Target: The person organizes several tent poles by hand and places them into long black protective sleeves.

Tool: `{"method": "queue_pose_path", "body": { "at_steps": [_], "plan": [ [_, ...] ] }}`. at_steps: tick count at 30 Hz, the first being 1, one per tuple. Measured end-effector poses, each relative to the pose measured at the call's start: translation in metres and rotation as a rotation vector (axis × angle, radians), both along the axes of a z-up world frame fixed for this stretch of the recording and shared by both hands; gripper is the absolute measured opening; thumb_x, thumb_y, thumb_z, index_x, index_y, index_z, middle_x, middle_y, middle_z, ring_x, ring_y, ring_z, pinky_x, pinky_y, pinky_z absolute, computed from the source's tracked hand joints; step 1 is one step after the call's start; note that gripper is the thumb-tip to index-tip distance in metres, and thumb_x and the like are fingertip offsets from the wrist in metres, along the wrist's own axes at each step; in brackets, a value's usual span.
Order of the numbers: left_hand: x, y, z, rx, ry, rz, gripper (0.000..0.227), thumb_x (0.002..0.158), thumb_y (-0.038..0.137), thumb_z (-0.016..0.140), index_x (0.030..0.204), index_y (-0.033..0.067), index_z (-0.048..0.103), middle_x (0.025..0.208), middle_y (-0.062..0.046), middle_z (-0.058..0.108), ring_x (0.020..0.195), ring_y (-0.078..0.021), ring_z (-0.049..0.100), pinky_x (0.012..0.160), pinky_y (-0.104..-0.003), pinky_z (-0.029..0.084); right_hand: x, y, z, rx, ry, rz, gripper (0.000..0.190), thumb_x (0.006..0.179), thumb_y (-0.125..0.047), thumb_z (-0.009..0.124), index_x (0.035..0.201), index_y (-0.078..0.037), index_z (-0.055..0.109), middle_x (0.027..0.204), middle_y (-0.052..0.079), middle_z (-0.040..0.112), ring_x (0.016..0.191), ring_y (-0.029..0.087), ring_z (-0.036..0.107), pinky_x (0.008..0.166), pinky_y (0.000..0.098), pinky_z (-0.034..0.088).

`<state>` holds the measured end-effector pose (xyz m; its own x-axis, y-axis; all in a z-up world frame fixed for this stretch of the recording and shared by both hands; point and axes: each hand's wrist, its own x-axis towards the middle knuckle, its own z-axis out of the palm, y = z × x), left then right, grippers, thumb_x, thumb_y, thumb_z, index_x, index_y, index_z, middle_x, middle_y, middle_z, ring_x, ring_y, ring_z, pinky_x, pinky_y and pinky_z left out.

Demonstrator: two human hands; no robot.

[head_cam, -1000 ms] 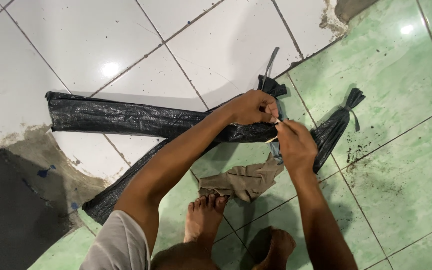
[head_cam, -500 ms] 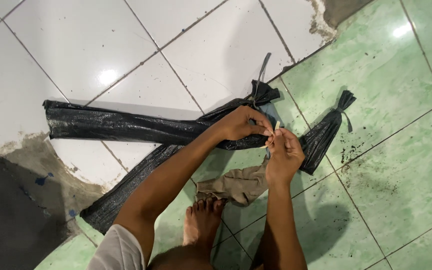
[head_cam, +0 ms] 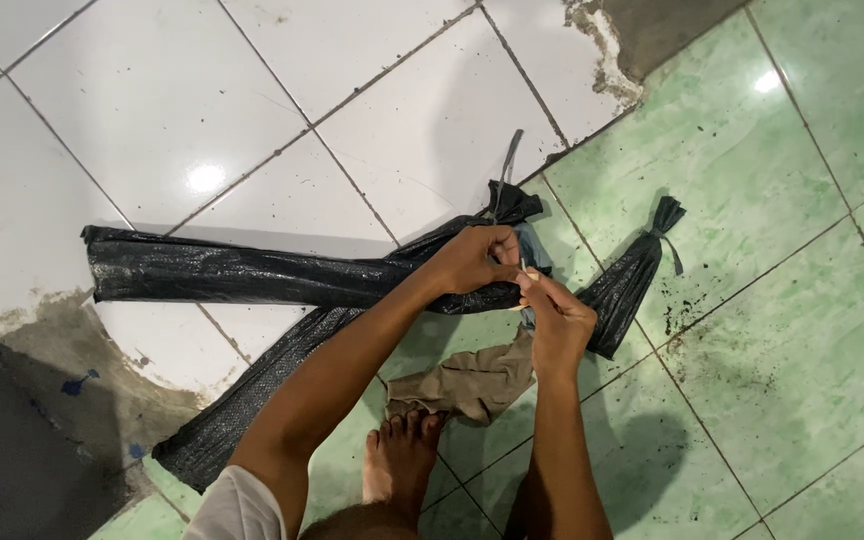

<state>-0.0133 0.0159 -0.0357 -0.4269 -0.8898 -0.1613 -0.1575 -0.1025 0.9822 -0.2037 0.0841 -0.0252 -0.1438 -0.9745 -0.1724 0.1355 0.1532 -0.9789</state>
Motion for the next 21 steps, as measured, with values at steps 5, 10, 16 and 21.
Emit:
{"method": "queue_pose_path", "body": {
  "at_steps": [5, 10, 16, 21],
  "plan": [
    [0.004, -0.002, -0.002, 0.017, 0.067, -0.059, 0.026, 0.087, 0.019, 0.082, 0.099, 0.0052, 0.063, 0.088, -0.006, 0.071, 0.084, -0.0154, 0.069, 0.078, -0.035, 0.055, 0.000, -0.006, -0.010, 0.073, 0.048, -0.013, 0.025, 0.095, -0.006, 0.074, 0.116, 0.007, 0.075, 0.097, 0.011, 0.077, 0.078, 0.014, 0.067, 0.071, 0.0274, 0.055],
    [0.009, -0.011, 0.007, -0.048, -0.012, -0.188, 0.021, 0.090, 0.012, 0.078, 0.103, 0.0053, 0.063, 0.097, -0.007, 0.071, 0.092, -0.0177, 0.068, 0.082, -0.036, 0.055, -0.014, -0.012, -0.024, 0.180, -0.109, -0.037, 0.024, 0.097, -0.006, 0.073, 0.117, 0.009, 0.075, 0.092, 0.009, 0.071, 0.078, 0.013, 0.061, 0.069, 0.0279, 0.048],
    [-0.003, -0.026, -0.026, -0.079, 0.080, -0.282, 0.022, 0.091, -0.005, 0.066, 0.109, 0.0032, 0.058, 0.097, -0.010, 0.070, 0.094, -0.0227, 0.071, 0.083, -0.036, 0.059, -0.048, -0.037, -0.004, 0.147, 0.031, 0.353, 0.019, 0.096, -0.006, 0.070, 0.111, 0.004, 0.077, 0.098, 0.009, 0.073, 0.085, 0.015, 0.066, 0.076, 0.0294, 0.055],
    [-0.002, -0.030, -0.003, -0.098, -0.075, -0.287, 0.027, 0.091, 0.000, 0.069, 0.113, 0.0038, 0.055, 0.094, -0.012, 0.077, 0.091, -0.0225, 0.075, 0.079, -0.037, 0.057, -0.027, -0.042, 0.037, -0.168, 0.648, 0.590, 0.017, 0.089, -0.006, 0.077, 0.106, -0.005, 0.078, 0.102, 0.010, 0.075, 0.082, 0.020, 0.074, 0.069, 0.0335, 0.060]
  ]
}}
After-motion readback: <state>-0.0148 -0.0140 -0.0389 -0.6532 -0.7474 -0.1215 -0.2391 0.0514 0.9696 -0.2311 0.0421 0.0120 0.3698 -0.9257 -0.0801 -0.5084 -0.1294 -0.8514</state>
